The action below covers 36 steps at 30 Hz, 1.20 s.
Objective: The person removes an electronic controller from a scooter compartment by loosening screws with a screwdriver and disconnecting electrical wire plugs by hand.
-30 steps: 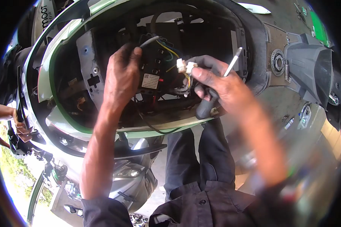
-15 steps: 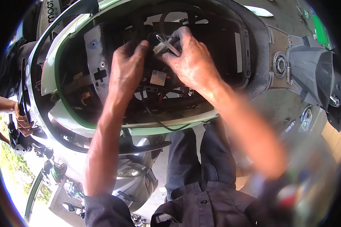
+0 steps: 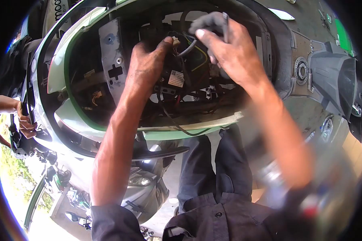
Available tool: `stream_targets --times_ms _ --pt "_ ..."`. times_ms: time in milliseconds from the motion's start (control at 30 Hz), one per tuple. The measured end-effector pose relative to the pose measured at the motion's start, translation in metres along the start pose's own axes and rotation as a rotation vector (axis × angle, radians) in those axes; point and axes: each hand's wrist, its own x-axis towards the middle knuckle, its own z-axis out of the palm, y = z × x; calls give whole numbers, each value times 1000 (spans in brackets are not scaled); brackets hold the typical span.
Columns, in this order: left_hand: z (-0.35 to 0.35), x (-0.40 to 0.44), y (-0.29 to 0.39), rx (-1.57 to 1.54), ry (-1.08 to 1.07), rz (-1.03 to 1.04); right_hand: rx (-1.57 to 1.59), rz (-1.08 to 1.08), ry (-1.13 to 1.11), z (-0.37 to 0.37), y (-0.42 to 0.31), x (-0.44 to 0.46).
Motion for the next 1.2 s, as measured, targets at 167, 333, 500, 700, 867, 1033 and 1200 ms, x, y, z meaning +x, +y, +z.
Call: stream_targets --times_ms 167,333,500,700,867,1033,1200 --pt "0 4 -7 -40 -26 28 -430 248 -304 12 -22 26" --pt "0 2 -2 -80 10 1 -31 412 -440 10 -9 30" --pt "6 -7 11 -102 112 -137 250 491 -331 6 3 18" --pt "3 1 -3 34 -55 168 123 458 -423 5 -1 20" --pt "6 -3 0 236 56 297 121 474 -341 12 0 17" --pt "6 -3 -8 413 132 324 -65 480 -255 19 6 19" --pt "5 0 -13 435 154 327 -232 386 -91 28 18 15"
